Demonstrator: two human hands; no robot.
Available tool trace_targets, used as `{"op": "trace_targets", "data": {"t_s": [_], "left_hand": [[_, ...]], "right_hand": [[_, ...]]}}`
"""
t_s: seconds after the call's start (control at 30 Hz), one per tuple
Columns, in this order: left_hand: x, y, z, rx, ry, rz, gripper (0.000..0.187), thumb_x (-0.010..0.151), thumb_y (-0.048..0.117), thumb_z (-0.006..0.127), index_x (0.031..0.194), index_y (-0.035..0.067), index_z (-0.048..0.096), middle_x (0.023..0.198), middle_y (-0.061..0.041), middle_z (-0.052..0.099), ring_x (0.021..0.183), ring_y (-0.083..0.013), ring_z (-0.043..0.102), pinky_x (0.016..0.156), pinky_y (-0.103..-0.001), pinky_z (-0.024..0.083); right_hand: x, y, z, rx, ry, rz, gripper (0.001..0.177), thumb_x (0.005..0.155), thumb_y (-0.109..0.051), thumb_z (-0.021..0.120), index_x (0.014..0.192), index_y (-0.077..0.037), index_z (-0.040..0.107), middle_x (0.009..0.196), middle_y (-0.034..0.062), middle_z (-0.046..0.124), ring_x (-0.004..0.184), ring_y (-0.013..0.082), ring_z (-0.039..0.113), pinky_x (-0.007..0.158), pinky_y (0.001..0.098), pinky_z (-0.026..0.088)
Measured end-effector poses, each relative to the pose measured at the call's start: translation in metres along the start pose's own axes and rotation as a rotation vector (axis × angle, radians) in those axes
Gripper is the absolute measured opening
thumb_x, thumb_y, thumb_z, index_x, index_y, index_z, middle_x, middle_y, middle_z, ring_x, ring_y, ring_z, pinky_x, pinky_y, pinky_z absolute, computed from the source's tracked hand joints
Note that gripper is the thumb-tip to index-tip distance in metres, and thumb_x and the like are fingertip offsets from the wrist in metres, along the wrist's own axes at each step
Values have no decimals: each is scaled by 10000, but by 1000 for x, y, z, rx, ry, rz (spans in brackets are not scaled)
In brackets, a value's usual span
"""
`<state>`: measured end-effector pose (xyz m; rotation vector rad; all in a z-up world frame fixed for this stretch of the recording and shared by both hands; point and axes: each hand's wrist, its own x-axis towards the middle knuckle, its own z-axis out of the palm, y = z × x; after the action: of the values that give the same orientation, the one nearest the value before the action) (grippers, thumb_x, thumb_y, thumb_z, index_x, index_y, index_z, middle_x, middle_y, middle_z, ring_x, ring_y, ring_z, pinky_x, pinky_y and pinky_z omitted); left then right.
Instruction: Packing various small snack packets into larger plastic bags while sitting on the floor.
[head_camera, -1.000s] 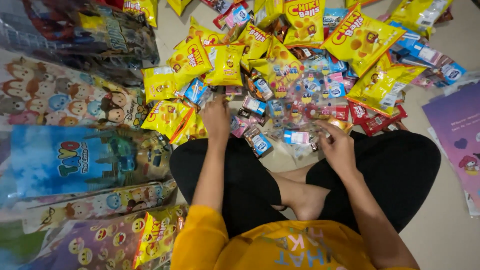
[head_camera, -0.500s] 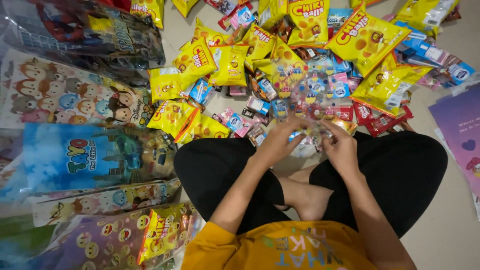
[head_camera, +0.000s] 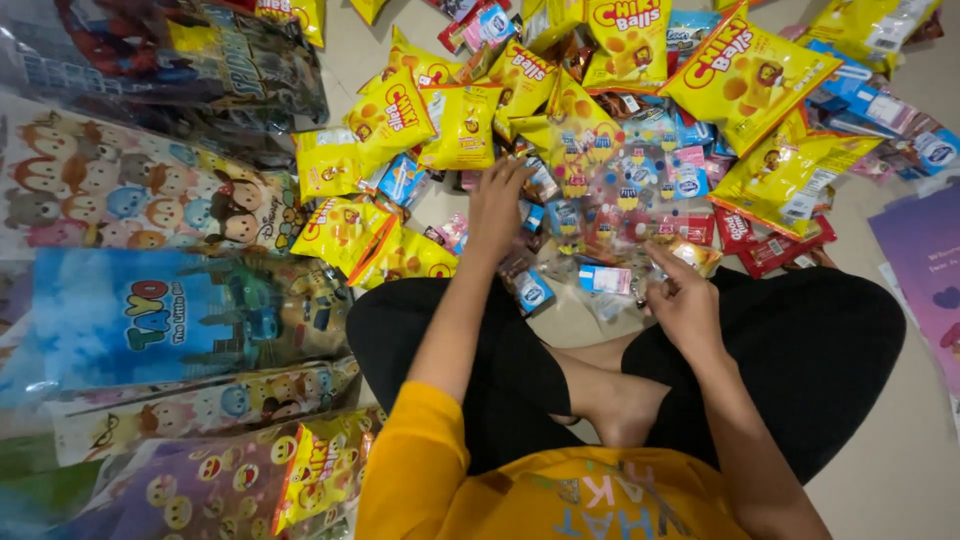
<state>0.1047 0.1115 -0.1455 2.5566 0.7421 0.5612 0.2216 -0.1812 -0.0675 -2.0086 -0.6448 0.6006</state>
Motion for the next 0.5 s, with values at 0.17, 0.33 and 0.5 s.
{"op": "trace_targets", "data": {"t_s": [0.17,0.33,0.5], "left_hand": [[24,-49,42,564,99,316,103,891,221,645,905,311,694,963,45,691,1012,-219,592,687,-399,486],[18,-40,12,491,93,253,158,875,196,679,1000,292,670,1006,16,669,988,-229,614,663,-374,527],[0,26,-64,-120,-10,-247,287,1052,266,602,1328,226,535,1064,-92,563,1040,-387,664,858,-517,567]], "right_hand": [[-2,-1,0,30,9,-14,596,822,122,578,1359,-112,691,1334,176,685,526,267,681,566,361,555],[1,11,1,80,0,-5,594,832,112,562,1359,-129,690,1332,156,688,515,247,677,560,335,551],[6,20,2,63,-15,-5,623,824,117,575,1376,-150,685,1280,179,702,549,279,689,562,346,557]]}}
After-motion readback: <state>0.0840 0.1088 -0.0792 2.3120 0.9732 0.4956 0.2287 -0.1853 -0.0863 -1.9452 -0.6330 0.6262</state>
